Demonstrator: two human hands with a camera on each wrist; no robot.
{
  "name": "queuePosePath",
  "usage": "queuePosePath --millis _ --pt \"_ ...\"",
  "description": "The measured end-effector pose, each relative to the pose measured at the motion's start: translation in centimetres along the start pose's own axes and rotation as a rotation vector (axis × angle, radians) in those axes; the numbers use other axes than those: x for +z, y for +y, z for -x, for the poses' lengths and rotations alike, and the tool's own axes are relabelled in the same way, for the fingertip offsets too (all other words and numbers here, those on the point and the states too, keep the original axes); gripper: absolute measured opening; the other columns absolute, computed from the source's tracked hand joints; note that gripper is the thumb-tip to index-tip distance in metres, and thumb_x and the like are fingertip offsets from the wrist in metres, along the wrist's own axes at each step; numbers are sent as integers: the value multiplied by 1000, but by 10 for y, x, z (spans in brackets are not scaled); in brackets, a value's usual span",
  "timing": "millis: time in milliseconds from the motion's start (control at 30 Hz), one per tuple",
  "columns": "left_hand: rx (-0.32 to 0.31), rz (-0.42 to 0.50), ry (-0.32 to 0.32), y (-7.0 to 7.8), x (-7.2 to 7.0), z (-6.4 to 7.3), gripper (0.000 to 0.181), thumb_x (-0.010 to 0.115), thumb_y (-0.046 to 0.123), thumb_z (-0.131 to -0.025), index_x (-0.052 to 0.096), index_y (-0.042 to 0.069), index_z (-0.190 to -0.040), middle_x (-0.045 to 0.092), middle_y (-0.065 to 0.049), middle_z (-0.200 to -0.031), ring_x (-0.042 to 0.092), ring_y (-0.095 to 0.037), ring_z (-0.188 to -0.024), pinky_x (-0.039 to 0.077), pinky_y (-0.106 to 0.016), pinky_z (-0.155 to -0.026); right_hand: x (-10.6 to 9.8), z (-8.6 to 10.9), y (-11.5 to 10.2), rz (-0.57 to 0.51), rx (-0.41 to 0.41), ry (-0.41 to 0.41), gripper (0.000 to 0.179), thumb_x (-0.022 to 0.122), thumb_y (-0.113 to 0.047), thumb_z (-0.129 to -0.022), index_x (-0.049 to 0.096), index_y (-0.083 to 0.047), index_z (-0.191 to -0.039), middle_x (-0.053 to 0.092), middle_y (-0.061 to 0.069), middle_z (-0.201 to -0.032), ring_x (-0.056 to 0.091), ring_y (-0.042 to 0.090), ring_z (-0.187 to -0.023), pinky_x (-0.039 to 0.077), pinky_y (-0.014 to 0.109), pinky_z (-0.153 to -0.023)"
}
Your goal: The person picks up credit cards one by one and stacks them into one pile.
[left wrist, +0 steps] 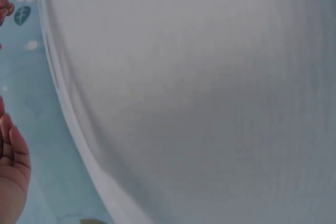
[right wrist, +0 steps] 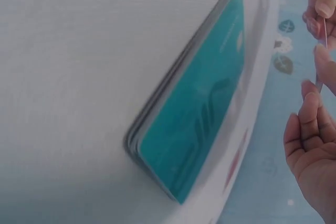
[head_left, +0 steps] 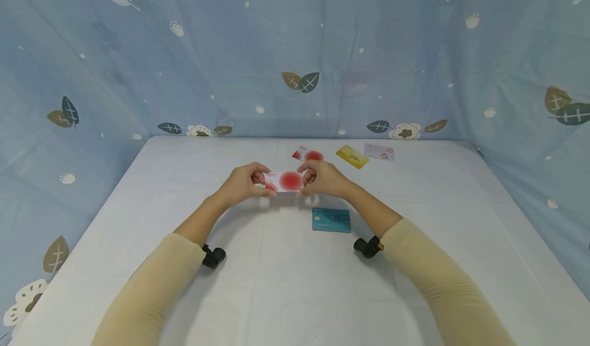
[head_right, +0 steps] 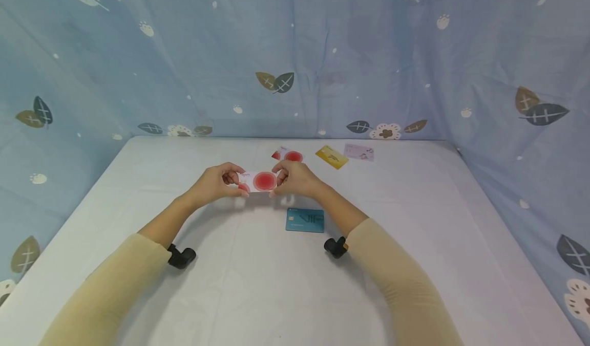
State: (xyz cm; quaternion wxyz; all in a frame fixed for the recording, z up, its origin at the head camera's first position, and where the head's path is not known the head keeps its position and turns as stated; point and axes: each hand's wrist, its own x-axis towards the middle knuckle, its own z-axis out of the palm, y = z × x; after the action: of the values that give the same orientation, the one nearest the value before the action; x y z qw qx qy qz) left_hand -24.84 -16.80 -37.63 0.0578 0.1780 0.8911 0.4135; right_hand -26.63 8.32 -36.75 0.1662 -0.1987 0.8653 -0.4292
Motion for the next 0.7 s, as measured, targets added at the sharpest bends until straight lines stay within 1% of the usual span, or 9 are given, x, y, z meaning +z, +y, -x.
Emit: queuePosePath --millis 200,300,433,500,567,700 --pt "48 -16 19 12 3 4 56 85 23 -69 61 4 -115 59 -6 -88 52 -23 -81 44 -32 -74 -7 15 -5 7 -4 13 57 84 -18 -70 55 -4 -118 63 5 -81 56 18 -72 49 25 -67" --pt "63 -12 16 17 5 6 55 85 23 -69 61 4 -115 60 -9 -89 52 -23 -81 44 -32 -74 -10 22 -5 -2 -5 13 58 84 -17 -71 55 -3 -119 63 5 -82 56 19 -72 50 25 -67" --pt "70 -1 9 23 9 8 55 85 23 -69 60 3 -114 60 -13 -91 53 -29 -83 45 -32 -74 -13 30 -5 5 -12 18 57 83 -16 -72 55 -4 -119 63 5 -82 57 20 -73 51 26 -68" --pt "68 11 9 26 11 8 55 85 22 -69 61 4 -114 60 -13 -90 54 -32 -85 45 -32 -74 -15 34 -5 6 -18 19 57 83 -15 -72 55 -4 -120 63 5 -82 58 20 -74 51 27 -69" --pt "71 13 9 28 13 9 55 85 23 -69 61 4 -114 60 -10 -89 54 -32 -85 45 -31 -74 -16 38 -4 10 -20 21 56 82 -14 -72 55 -4 -120 63 5 -82 58 20 -75 51 28 -70" --pt "72 12 4 32 18 9 54 86 24 -68 61 5 -113 58 -5 -86 53 -26 -82 46 -31 -73 -19 45 -1 8 -9 25 55 82 -13 -72 55 -4 -119 62 5 -82 56 21 -76 50 29 -70"
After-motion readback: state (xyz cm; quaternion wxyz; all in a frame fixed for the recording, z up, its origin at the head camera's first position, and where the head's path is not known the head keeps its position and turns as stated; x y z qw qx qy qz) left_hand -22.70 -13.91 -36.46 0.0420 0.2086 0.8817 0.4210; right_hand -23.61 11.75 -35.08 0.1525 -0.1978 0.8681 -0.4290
